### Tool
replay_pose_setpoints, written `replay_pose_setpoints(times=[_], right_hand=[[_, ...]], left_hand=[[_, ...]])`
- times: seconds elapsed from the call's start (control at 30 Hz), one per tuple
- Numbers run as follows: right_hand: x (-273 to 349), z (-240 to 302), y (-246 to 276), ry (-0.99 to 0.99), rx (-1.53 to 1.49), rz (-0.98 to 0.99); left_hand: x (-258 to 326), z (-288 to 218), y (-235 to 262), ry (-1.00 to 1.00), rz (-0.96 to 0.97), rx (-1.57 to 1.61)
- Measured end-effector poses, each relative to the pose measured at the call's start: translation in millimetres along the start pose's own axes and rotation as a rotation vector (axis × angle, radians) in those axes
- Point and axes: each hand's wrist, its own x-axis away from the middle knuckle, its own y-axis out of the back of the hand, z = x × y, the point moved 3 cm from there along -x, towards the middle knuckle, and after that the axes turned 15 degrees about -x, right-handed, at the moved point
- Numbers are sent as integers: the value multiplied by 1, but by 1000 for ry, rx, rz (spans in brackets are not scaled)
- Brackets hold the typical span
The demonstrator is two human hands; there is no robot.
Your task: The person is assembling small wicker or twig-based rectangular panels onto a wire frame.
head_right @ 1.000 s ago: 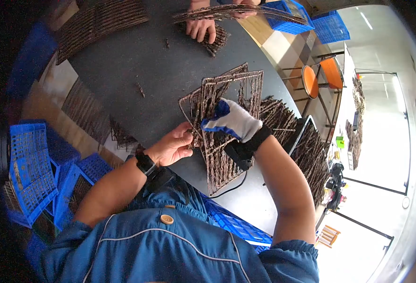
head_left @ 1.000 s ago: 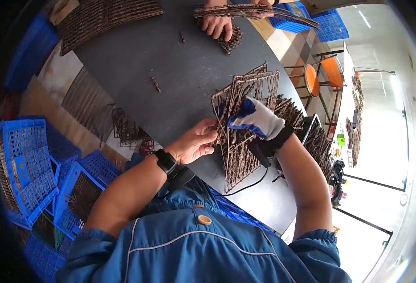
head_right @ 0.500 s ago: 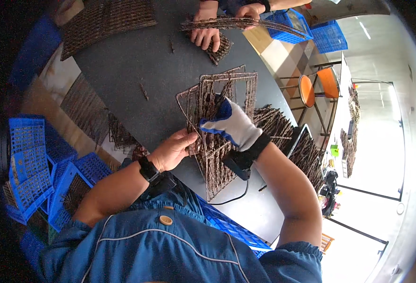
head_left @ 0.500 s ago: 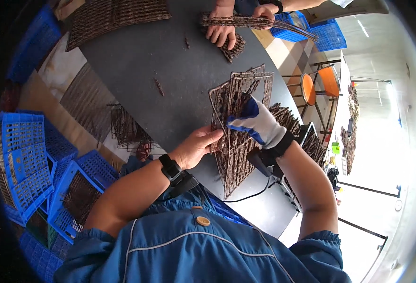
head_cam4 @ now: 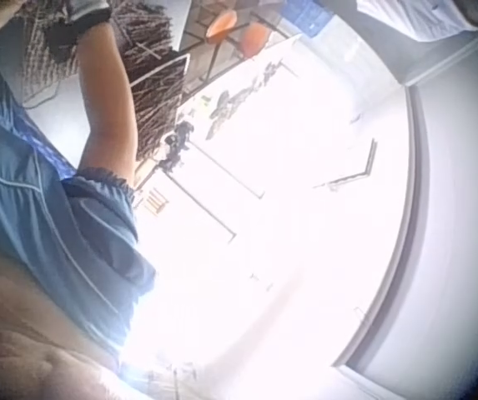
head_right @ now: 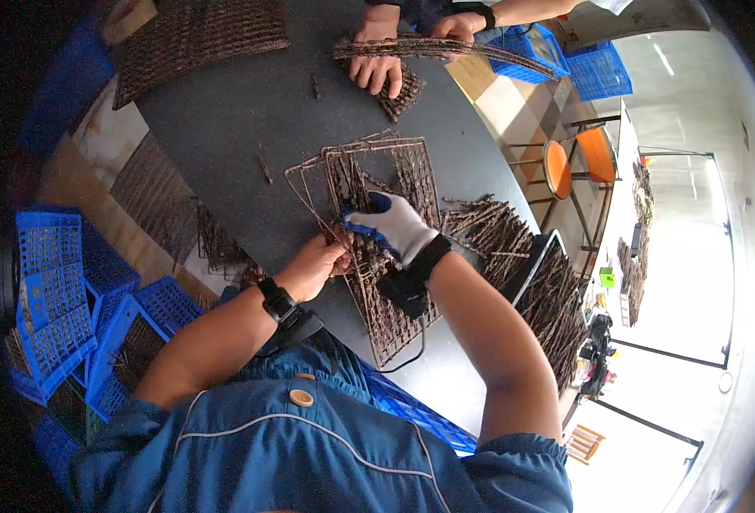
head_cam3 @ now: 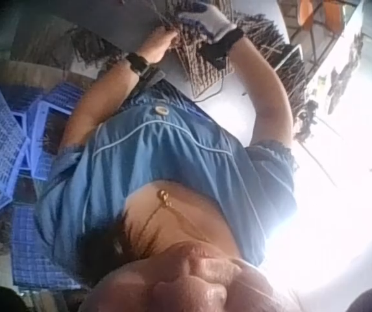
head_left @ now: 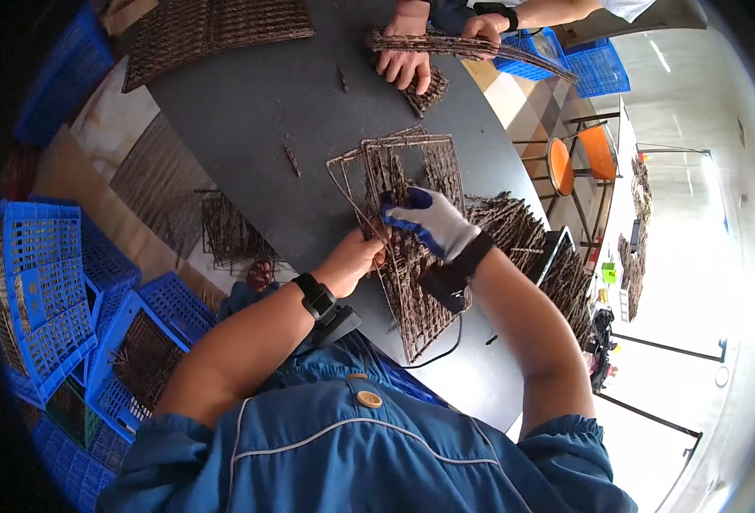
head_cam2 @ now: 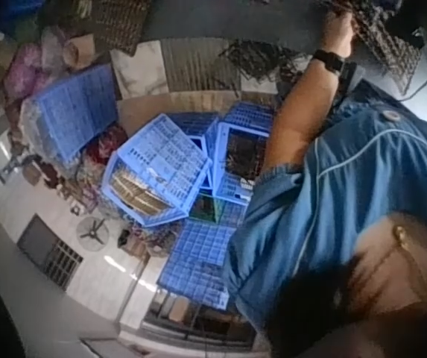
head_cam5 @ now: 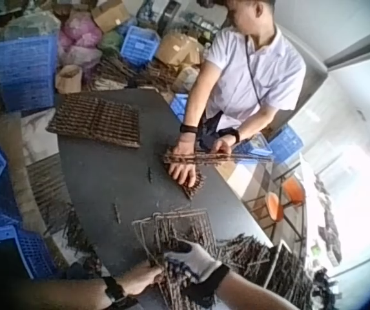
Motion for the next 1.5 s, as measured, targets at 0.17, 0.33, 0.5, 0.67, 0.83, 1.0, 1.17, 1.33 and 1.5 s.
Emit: replay_pose_setpoints(times=[0.17,0.33,0.5,0.67,0.83,1.0,1.17,1.33,1.5], right_hand=[[-18,-22,-1,79,-187,-73],[-32,-21,16,129,-34,-283],[-31,-10,-11,33,620,-324],[-21,6,-35,-52,1022,-309],[-20,4,-35,-60,840,-219],[-33,6,-22,87,783,-220],[-44,0,6,81,636,-200],[-48,-24,9,139,525,-260],[-53,-37,-8,190,-63,-59]], left_hand=[[-8,6,14,77,14,-68],[-15,20,28,91,-86,-64],[-20,26,25,102,-101,-52],[-20,23,29,110,-133,-63],[-24,26,32,93,-75,-67],[-25,27,34,106,-77,39],[-23,26,34,102,-54,-22],[-26,34,38,76,42,175],[-23,36,37,28,49,55]])
